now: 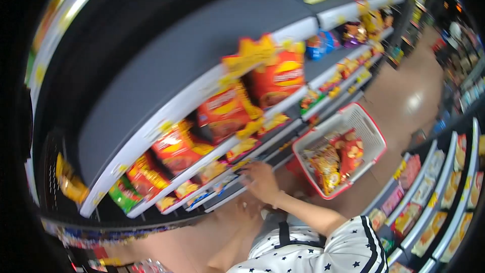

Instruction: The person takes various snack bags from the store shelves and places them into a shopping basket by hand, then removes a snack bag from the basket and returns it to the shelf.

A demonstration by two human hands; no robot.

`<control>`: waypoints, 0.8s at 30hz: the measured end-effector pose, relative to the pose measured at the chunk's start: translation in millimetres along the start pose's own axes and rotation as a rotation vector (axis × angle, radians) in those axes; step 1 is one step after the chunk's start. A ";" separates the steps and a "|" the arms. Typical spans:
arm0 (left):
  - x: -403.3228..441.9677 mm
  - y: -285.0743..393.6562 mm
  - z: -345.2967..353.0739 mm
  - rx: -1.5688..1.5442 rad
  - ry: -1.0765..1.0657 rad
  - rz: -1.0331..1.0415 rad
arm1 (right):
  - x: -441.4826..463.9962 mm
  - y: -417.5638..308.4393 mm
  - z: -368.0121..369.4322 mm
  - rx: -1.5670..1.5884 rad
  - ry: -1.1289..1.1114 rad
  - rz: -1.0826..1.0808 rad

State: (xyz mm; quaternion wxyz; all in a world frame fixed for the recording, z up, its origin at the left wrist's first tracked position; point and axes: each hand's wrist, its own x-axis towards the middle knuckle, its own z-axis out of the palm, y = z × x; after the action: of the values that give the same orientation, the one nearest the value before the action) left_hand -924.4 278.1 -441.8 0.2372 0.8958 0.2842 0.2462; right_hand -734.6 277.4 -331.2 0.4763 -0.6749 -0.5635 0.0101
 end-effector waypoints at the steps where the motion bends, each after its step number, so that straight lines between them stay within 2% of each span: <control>1: -7.8 13.2 22.6 -0.022 -0.041 0.023 | -27.7 28.6 -25.7 -0.104 0.213 0.203; 2: -13.5 27.6 44.3 -0.170 -0.191 -0.008 | -48.8 46.2 -52.8 -0.114 0.364 0.540; 3: -11.7 43.0 57.6 -0.314 -0.342 -0.047 | -66.2 75.9 -71.0 -0.166 0.563 0.757; 4: -7.4 55.0 70.9 -0.326 -0.379 -0.039 | -91.3 100.7 -93.3 -0.185 0.653 0.913; 6: 23.0 95.6 84.3 -0.462 -0.564 0.065 | -121.5 143.6 -136.5 -0.361 0.729 0.886; 8: 63.0 125.2 101.2 -0.476 -0.620 0.176 | -135.7 176.1 -173.0 -0.508 0.849 0.776; 9: 78.1 134.7 117.2 -0.441 -0.625 0.182 | -144.1 190.4 -188.9 -0.514 0.847 0.792; 12: 124.9 168.0 162.7 -0.415 -0.664 0.168 | -177.3 230.3 -224.8 -0.608 0.781 0.831; 14: 140.9 188.0 197.4 -0.377 -0.679 0.140 | -204.2 257.6 -234.1 -0.434 0.571 0.957; 16: 152.1 206.3 227.2 -0.341 -0.685 0.110 | -215.2 269.8 -238.2 -0.334 0.498 1.025; 18: 159.3 221.1 248.7 -0.334 -0.914 -0.089 | -223.2 280.7 -239.7 -0.291 0.138 0.835; 19: 159.4 224.3 255.4 -0.358 -0.925 -0.102 | -226.4 287.8 -230.9 -0.251 0.135 0.809; 20: 157.9 227.0 259.7 -0.356 -0.920 -0.110 | -233.1 292.7 -230.8 -0.246 0.130 0.805; 22: 156.0 229.4 261.7 -0.348 -0.856 -0.093 | -213.1 271.8 -242.0 0.004 0.016 1.017; 23: 153.5 230.0 257.7 -0.342 -0.848 -0.097 | -207.5 261.4 -246.7 0.017 0.054 0.992; 24: 151.0 232.5 249.4 -0.338 -0.697 -0.015 | -203.1 252.1 -251.2 0.023 0.052 0.982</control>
State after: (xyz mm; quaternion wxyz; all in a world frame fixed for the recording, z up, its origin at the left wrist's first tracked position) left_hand -581.3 132.7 -455.4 0.4657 0.8719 0.1484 -0.0315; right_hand -481.1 -15.3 -465.3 0.4366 -0.8556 -0.1663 0.2230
